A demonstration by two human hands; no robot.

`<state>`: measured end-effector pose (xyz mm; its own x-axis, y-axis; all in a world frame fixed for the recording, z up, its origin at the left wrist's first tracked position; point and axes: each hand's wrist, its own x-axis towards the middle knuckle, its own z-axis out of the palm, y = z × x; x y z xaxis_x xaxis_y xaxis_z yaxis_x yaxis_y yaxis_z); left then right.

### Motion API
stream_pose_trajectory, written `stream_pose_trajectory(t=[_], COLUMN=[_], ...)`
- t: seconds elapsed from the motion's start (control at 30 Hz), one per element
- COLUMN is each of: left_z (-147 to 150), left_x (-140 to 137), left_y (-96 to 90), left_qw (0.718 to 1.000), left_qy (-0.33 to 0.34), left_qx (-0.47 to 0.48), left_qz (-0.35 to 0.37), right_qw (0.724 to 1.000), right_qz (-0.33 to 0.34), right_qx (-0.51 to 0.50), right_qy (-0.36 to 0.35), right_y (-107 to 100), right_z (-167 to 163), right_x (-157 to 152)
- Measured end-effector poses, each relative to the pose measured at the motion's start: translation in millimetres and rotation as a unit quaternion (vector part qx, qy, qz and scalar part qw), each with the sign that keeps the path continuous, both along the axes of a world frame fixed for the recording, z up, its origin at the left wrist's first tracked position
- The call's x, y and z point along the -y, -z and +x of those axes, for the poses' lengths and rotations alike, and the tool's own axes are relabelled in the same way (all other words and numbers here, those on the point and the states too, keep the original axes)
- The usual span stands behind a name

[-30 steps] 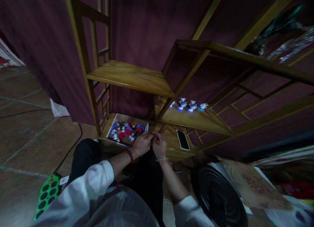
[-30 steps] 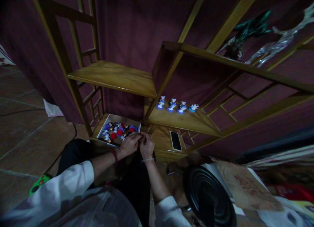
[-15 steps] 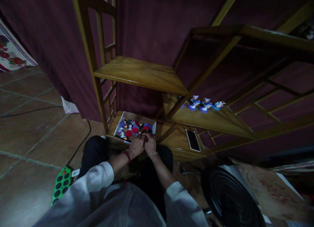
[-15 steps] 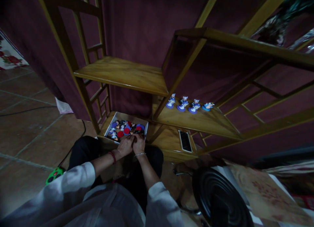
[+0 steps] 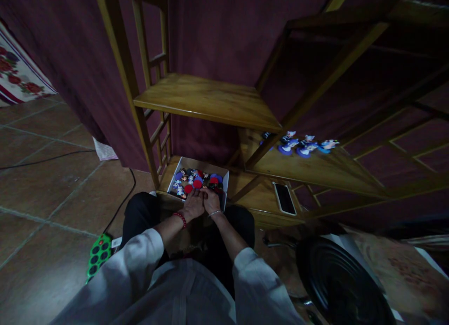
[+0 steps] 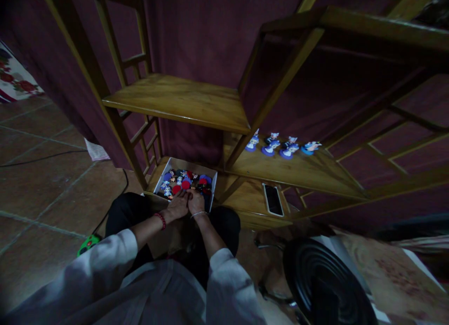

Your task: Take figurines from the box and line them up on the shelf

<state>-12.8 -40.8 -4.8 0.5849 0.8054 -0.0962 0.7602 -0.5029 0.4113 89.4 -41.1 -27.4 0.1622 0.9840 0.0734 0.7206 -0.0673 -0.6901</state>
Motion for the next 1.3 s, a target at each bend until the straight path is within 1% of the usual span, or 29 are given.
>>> stream_pose_trajectory(t=[0.1, 0.17, 0.3, 0.43, 0.53, 0.7, 0.87, 0.93, 1.13, 1.3], left_z=[-4.6, -9.0, -19.9, -27.8, -28.8, -24.1, -19.0, -17.3, -14.1, -14.0], left_x=[-5.5, -10.1, -20.1, -26.8, -27.8, -28.5, -33.2, -35.2, -39.0, -40.8], left_y=[-0.9, -1.6, 0.9, 6.0, 6.3, 6.3, 13.2, 15.0, 16.2, 22.8], left_qw=[1.000, 1.000, 0.996, 0.991, 0.989, 0.989, 0.988, 0.987, 0.981, 0.976], left_qy=[0.004, -0.004, -0.069, -0.117, -0.133, -0.135, -0.147, -0.157, -0.186, -0.210], left_qx=[-0.009, -0.014, 0.000, 0.016, 0.013, 0.015, 0.031, 0.039, 0.052, 0.065], left_qz=[-0.013, -0.025, -0.052, -0.058, -0.063, -0.054, -0.025, -0.015, -0.021, 0.001], right_qw=[1.000, 0.999, 0.997, 0.993, 0.992, 0.993, 0.994, 0.995, 0.999, 1.000], right_qz=[-0.016, -0.029, -0.067, -0.089, -0.086, -0.070, -0.062, -0.056, -0.041, -0.025], right_qx=[0.003, 0.010, 0.035, 0.057, 0.054, 0.060, 0.069, 0.060, 0.010, -0.005], right_qy=[-0.005, -0.009, -0.031, -0.056, -0.069, -0.074, -0.054, -0.049, -0.026, -0.009], right_y=[3.5, 3.7, 0.7, 0.4, 4.4, 11.9, 16.8, 17.9, 18.5, 18.3], right_z=[-2.1, -3.7, -6.6, -7.5, -7.6, -8.9, -8.5, -8.1, -8.0, -8.4], right_x=[-3.8, -5.4, -7.0, -11.4, -17.1, -26.2, -30.1, -29.5, -25.3, -25.2])
